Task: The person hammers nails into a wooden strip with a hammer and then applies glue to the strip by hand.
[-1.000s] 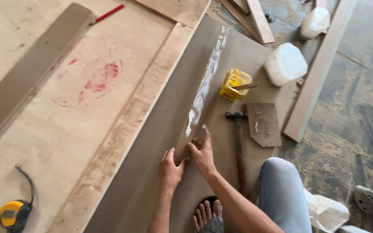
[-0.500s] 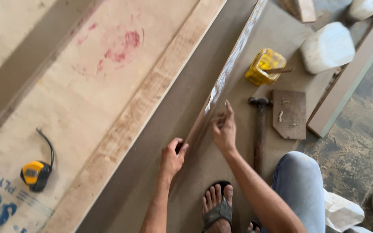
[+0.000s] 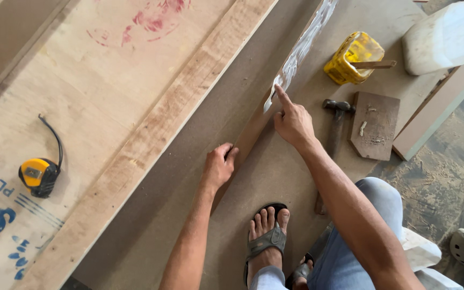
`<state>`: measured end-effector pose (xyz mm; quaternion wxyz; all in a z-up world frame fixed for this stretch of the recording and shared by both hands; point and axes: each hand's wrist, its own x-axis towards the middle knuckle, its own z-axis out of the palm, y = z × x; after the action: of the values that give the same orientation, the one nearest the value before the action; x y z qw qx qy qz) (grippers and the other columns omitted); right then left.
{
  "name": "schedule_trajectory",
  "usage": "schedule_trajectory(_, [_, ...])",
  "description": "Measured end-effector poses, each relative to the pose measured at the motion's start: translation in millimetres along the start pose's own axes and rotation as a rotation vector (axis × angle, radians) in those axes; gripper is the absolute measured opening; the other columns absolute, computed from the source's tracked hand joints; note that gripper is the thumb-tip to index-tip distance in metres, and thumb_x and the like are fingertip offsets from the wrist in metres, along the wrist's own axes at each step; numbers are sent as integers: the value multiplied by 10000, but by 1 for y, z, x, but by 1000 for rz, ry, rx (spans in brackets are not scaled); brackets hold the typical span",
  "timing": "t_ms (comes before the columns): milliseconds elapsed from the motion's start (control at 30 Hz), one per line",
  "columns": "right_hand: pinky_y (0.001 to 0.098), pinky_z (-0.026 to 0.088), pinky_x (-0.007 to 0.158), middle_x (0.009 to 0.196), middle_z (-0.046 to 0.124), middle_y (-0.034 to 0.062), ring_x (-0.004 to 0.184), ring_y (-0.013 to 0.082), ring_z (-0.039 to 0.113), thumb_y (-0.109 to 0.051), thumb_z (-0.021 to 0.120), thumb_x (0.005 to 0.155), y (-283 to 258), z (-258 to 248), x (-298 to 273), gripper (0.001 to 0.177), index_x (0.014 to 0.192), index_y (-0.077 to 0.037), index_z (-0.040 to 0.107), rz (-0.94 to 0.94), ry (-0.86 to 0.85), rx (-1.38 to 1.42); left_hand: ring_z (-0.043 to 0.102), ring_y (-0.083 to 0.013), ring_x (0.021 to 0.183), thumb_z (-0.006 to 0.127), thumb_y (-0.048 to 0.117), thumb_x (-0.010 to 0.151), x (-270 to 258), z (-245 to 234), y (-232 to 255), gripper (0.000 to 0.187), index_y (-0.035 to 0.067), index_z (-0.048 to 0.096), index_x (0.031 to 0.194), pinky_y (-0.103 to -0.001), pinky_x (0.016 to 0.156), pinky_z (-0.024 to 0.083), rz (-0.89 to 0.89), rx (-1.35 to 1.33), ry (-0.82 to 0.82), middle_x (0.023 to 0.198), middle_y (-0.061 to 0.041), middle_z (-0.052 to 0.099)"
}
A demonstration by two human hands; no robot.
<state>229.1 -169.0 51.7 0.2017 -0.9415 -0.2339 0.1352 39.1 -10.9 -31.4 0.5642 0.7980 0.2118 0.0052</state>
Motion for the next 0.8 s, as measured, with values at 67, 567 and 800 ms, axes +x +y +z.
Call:
schedule_trajectory(67, [509, 539, 762, 816, 700, 198, 794, 386, 688, -85, 585, 826, -2, 1, -1, 762, 1563, -225, 448, -22, 26, 15, 743, -394, 940, 637, 264, 1000, 2, 1, 1, 300, -20, 701, 1070, -460, 741, 581, 4, 10, 13, 995, -226, 748])
schedule_trajectory(567, [279, 506, 576, 744, 700, 55, 588, 101, 582, -1, 531, 895, -19, 35, -52, 788, 1635, -182, 328, 29, -140, 571, 725, -418, 896, 638, 260, 1003, -1, -1, 7, 264, 6, 705, 1012, -466, 698, 568, 22, 0, 72, 931, -221, 740])
schedule_trajectory(800, [344, 575, 699, 756, 678, 78, 700, 164, 705, 25, 524, 912, -21, 48, -78, 809, 1664, -159, 290, -192, -86, 508, 763, -357, 850, 618, 254, 1003, -1, 1, 4, 261, 11, 708, 1032, -430, 686, 590, -27, -29, 23, 919, -189, 754])
